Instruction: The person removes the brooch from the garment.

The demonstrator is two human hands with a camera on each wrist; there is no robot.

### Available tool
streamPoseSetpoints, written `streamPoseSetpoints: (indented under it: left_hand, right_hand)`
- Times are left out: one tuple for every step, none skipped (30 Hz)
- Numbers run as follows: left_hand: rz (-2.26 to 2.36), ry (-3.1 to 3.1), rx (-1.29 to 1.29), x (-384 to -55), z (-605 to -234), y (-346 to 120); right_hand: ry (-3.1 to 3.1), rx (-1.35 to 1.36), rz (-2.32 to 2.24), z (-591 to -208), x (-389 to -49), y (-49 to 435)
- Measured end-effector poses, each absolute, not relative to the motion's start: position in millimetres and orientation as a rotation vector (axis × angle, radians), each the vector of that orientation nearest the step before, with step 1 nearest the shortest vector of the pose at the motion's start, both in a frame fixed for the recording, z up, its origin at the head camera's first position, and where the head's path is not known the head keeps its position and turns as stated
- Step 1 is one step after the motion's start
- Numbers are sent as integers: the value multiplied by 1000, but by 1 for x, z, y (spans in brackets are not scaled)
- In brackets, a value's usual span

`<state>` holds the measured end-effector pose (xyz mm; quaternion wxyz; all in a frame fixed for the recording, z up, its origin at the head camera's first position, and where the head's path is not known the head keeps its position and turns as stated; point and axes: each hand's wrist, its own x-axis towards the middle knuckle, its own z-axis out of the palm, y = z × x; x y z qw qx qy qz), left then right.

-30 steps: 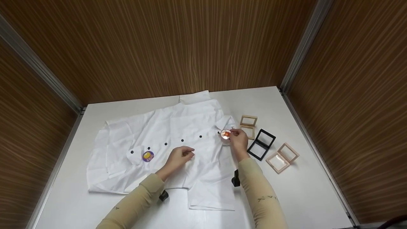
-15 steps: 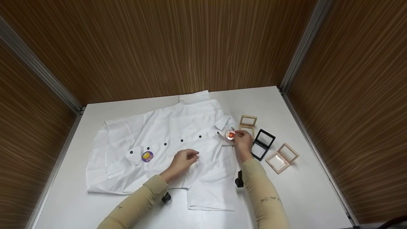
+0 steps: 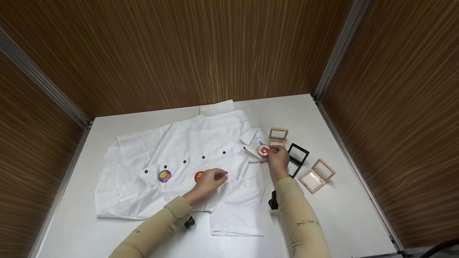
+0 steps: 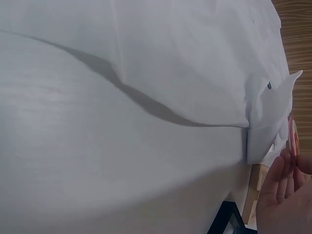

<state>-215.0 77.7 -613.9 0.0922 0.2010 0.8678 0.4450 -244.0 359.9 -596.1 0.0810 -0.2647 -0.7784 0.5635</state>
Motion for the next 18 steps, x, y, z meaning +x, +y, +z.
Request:
streamPoseSetpoints:
  left_hand:
    - [1319,2576,592,-215,-614,79]
    - [1318,2576,589,-215,-614,79]
    - [1319,2575,586,-215,-614,80]
    - [1318,2573,582,-215,-613,81]
    - [1317,2575,581,-214,-614,81]
    - [1315,2578,582,-214,-614,82]
    - [1315,2579,581,-214,-614,82]
    - [1318,2579,581,-214,-614,83]
    - [1320,2576,580,-214,-614,83]
    - [1322,2572,580,-214,-615,83]
    - [1328,2567,583,-213,-615,84]
    - [1338,2556,583,-213,-615,84]
    - [1350,2545,587,-213,-615,85]
    - [1360,2533,590,-213,-616,85]
    - [1369,2522,593,-213,-616,85]
    - [1377,2513,597,-213,-616,86]
    - [1386,2501,599,-212,-616,86]
    - [1392,2488,596,-212,-616,86]
  right_hand:
    - [-2344,-796,1674,-596,-244,361]
    - [-2355,-806,1666,-597,-245,363]
    - [-2366,-815,1657,-597,-245,363]
    - [-2371,-825,1657,-597,-245,364]
    - [-2374,-838,1656,-597,-245,364]
    - [-2379,-851,1647,-597,-245,365]
    - [-2383,-860,1634,-597,-245,366]
    - [-2383,-869,1624,-597,-245,366]
    - [-2384,-879,1614,-597,-245,366]
    - [-2382,-888,1612,-597,-245,367]
    - [-2382,-898,1597,-597,-245,368]
    - [-2385,-906,1582,-597,-245,368]
    - [-2385,-915,1573,-596,-245,369]
    - [-2387,-922,1566,-596,-245,369]
    - [-2390,-929,1556,-596,-245,370]
    - [-2392,-935,1548,-596,-245,370]
    - [-2394,-941,1535,-597,-245,371]
    - [-2390,-942,1531,-597,-245,371]
